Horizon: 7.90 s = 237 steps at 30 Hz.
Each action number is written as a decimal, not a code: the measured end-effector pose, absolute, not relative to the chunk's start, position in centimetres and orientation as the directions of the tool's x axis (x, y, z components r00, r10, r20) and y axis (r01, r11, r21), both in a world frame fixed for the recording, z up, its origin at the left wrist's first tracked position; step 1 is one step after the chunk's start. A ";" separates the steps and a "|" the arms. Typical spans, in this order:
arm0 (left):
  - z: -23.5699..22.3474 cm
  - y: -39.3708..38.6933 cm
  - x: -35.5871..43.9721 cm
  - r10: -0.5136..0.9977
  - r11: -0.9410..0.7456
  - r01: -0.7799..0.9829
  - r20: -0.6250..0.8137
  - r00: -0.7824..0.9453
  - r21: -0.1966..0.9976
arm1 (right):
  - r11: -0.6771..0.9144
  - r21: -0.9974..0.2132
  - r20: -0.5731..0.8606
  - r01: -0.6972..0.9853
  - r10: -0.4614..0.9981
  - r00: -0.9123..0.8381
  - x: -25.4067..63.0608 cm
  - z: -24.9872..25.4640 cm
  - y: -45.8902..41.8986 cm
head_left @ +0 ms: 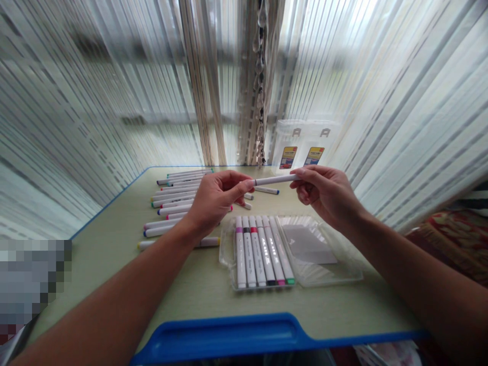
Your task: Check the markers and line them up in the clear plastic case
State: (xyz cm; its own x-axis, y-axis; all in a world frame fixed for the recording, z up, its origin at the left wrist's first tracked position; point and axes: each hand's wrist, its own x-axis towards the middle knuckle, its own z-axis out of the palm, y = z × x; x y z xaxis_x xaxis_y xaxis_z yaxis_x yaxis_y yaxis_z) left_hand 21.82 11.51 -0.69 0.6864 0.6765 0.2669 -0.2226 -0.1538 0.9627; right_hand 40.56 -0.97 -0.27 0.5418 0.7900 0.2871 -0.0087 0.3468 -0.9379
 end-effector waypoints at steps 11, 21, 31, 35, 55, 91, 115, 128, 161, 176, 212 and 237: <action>-0.8 11.6 21.7 0.667 -0.185 -0.212 0.281 0.690 0.960 | 0.343 -0.939 0.298 -0.002 0.818 0.492 40.2 -0.3 -1.1; -0.9 11.1 21.9 0.626 -0.284 -0.147 0.300 0.720 0.947 | 0.262 -0.885 0.404 0.384 0.842 0.357 40.4 -0.8 -1.5; -1.1 9.7 22.4 0.552 -0.316 -0.113 0.279 0.786 0.942 | 0.234 -0.716 0.515 0.657 0.813 0.271 40.4 -1.7 -1.6; -1.0 9.5 22.4 0.511 -0.340 -0.126 0.295 0.807 0.932 | 0.224 -0.699 0.515 0.679 0.816 0.261 40.5 -1.9 -1.6; -0.9 10.8 22.2 0.611 -0.235 -0.215 0.316 0.726 0.948 | 0.162 -0.893 0.331 0.420 0.868 0.369 40.2 -0.8 -1.6; -0.6 12.0 21.9 0.742 0.063 -0.323 0.172 0.648 0.944 | 0.364 -0.929 0.336 -0.072 0.907 0.253 39.9 -0.3 -2.0; -0.8 11.7 21.9 0.705 -0.108 -0.248 0.250 0.663 0.963 | 0.382 -0.924 0.344 0.017 0.811 0.473 40.3 -0.4 -1.3; -0.7 11.5 21.6 0.652 -0.051 -0.291 0.253 0.714 0.955 | 0.367 -0.930 0.305 -0.010 0.788 0.534 41.0 -0.4 -0.9; -0.8 11.7 21.7 0.665 -0.118 -0.256 0.268 0.697 0.960 | 0.358 -0.934 0.312 0.005 0.806 0.503 40.8 -0.5 -1.1; -0.8 11.5 21.9 0.634 -0.246 -0.195 0.310 0.709 0.949 | 0.338 -0.917 0.395 0.210 0.839 0.373 40.6 -1.0 -1.3; -1.5 10.5 22.3 0.505 -0.430 -0.145 0.370 0.780 0.891 | 0.130 -0.684 0.421 0.718 0.874 0.243 40.0 -1.1 -2.1; -1.2 12.1 22.1 0.702 -0.199 -0.192 0.277 0.657 0.961 | 0.266 -0.857 0.438 0.440 0.827 0.353 39.5 -0.6 -2.0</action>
State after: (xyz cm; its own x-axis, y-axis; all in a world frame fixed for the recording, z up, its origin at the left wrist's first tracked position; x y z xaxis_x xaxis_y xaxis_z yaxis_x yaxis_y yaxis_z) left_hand 22.06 12.11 -1.22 0.6566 0.7017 0.2765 -0.1922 -0.1989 0.9610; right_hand 39.48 -1.97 -0.64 0.3530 0.8267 0.4382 0.4404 0.2663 -0.8574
